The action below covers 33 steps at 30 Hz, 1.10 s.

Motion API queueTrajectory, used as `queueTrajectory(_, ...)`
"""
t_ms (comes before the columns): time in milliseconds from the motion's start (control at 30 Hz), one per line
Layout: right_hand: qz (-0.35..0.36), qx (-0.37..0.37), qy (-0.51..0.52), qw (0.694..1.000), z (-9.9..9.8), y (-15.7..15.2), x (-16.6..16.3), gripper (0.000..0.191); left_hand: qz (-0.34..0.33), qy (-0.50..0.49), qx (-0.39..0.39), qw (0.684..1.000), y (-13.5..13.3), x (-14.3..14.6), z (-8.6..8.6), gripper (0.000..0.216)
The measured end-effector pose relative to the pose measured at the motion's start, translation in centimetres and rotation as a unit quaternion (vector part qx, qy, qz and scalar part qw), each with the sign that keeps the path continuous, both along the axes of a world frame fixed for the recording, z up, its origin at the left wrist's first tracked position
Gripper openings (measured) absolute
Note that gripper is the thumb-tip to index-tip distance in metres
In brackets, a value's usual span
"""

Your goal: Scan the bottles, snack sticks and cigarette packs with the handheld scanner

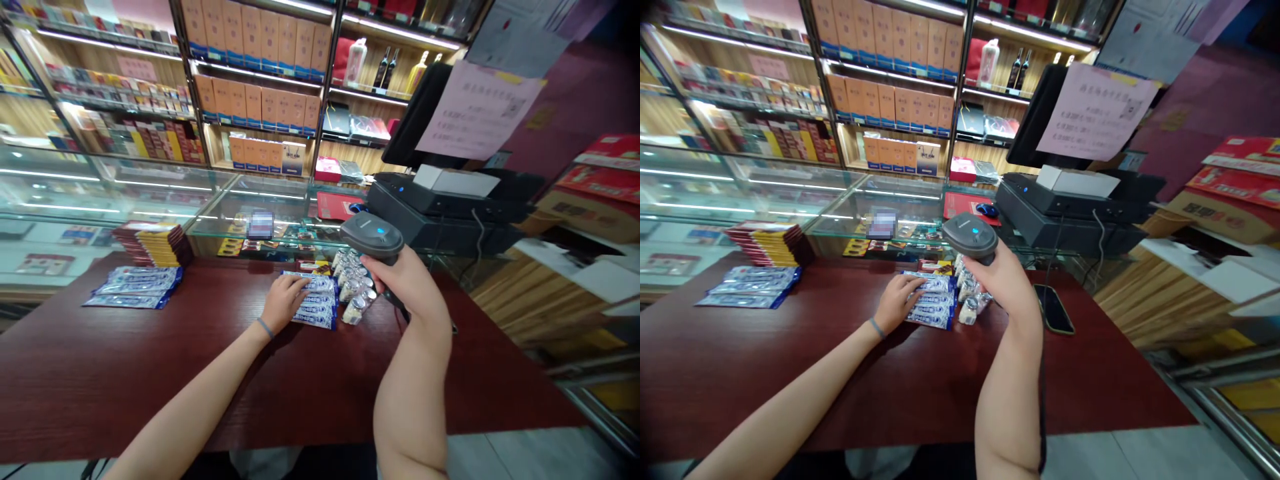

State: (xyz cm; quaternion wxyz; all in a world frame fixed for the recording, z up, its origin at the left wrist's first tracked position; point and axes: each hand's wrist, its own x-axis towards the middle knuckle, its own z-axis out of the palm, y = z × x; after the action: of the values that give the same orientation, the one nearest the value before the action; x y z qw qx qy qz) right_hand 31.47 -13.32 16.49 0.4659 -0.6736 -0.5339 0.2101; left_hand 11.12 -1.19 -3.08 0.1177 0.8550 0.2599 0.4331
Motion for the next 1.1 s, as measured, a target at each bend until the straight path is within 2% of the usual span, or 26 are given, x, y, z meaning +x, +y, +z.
queueTrajectory(67, 0.003, -0.004, -0.005, 1.000, 0.0, 0.2, 0.0, 0.035, 0.031, -0.109, -0.041, 0.993, 0.3, -0.5, 0.9, 0.031)
queueTrajectory(133, 0.006, -0.002, -0.009, 1.000, -0.1, 0.3, -0.1, 0.035, 0.054, -0.219, -0.128, 0.966, 0.9, -0.9, 1.6, 0.033)
queueTrajectory(267, 0.016, -0.010, -0.020, 1.000, -0.1, 0.8, -1.0, 0.038, 0.024, -0.360, -0.363, 0.859, 2.7, -2.6, 2.0, 0.042)
queueTrajectory(367, 0.043, -0.017, -0.041, 0.998, -0.3, 1.5, -1.9, 0.046, -0.001, -0.376, -0.453, 0.808, 3.8, -5.1, 1.9, 0.047)
queueTrajectory(500, 0.087, -0.024, -0.109, 0.990, -1.3, 3.0, -3.8, 0.051, 0.013, -0.338, -0.490, 0.804, 4.9, -9.0, 1.8, 0.048)
queueTrajectory(733, 0.114, -0.112, -0.193, 0.968, -3.8, 5.6, -9.1, 0.052, 0.039, -0.319, -0.511, 0.797, 6.1, -14.3, 1.6, 0.045)
queueTrajectory(833, 0.132, -0.105, -0.215, 0.962, -5.1, 6.5, -11.0, 0.045, 0.056, -0.325, -0.518, 0.790, 6.3, -15.4, 1.8, 0.042)
queueTrajectory(933, 0.147, -0.122, -0.228, 0.955, -6.1, 7.0, -12.1, 0.046, 0.075, -0.325, -0.509, 0.793, 6.5, -15.8, 2.0, 0.041)
queueTrajectory(1100, 0.145, -0.116, -0.216, 0.959, -6.5, 7.2, -12.7, 0.049, 0.059, -0.333, -0.506, 0.794, 6.9, -16.0, 1.7, 0.045)
